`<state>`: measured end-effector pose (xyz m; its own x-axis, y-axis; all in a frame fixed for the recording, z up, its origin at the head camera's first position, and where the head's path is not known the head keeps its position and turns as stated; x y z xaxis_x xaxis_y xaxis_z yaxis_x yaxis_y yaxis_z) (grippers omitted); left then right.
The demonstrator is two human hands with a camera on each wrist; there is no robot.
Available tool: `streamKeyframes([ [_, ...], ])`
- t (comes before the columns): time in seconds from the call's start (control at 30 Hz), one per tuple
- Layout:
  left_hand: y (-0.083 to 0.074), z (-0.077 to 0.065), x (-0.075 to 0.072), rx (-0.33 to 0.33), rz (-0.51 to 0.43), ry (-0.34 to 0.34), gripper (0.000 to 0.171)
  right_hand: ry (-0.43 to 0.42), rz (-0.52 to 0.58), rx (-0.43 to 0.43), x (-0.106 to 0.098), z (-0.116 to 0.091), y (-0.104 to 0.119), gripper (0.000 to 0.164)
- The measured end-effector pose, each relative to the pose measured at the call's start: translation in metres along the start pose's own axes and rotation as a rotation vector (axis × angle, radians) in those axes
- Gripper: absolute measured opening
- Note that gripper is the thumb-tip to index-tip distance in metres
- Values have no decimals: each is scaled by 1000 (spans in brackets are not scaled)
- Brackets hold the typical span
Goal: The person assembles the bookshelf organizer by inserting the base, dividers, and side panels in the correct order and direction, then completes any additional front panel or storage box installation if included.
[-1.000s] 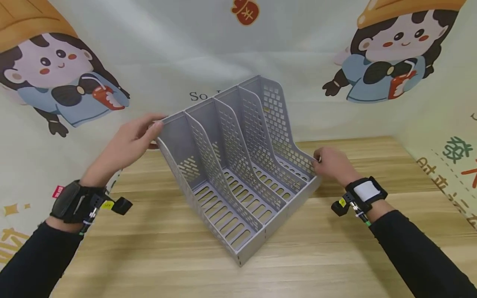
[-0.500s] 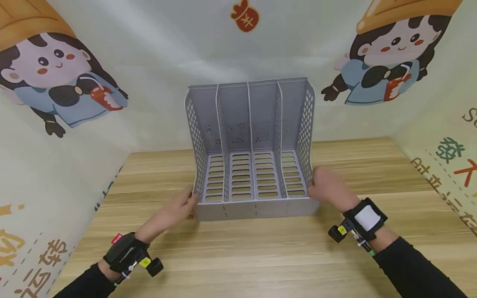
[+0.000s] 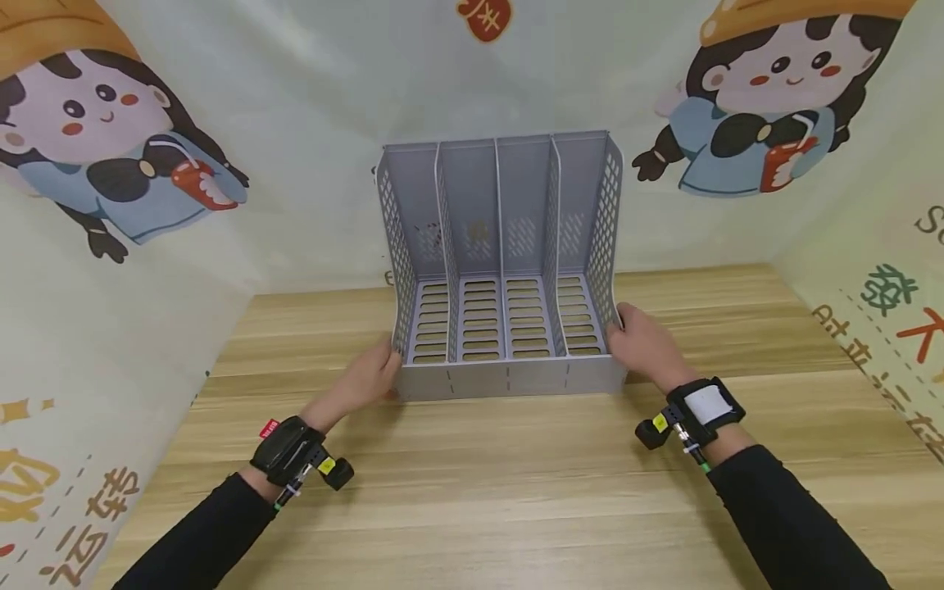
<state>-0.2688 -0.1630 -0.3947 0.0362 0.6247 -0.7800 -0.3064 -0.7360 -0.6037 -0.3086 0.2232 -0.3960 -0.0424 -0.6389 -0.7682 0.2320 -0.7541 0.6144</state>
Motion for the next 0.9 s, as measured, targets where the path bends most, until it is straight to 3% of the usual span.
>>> streamKeyframes([
  [0.2, 0, 0, 0, -37, 41, -9, 32, 12, -13, 18, 1, 3, 0, 24],
  [0.9, 1, -6, 6, -83, -67, 6, 42, 25, -20, -14, 0, -2, -5, 35],
])
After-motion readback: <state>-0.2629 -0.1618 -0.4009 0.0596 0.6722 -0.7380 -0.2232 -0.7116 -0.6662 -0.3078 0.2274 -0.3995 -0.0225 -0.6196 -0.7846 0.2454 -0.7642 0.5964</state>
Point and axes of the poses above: each hand's wrist, its own z-axis towards the middle knuckle, its own x-axis out of the palm, y = z × x, the point moved 4 cm from there along z, towards the middle knuckle, and after that the axes turned 6 degrees about -y, right-handed, at the moved point
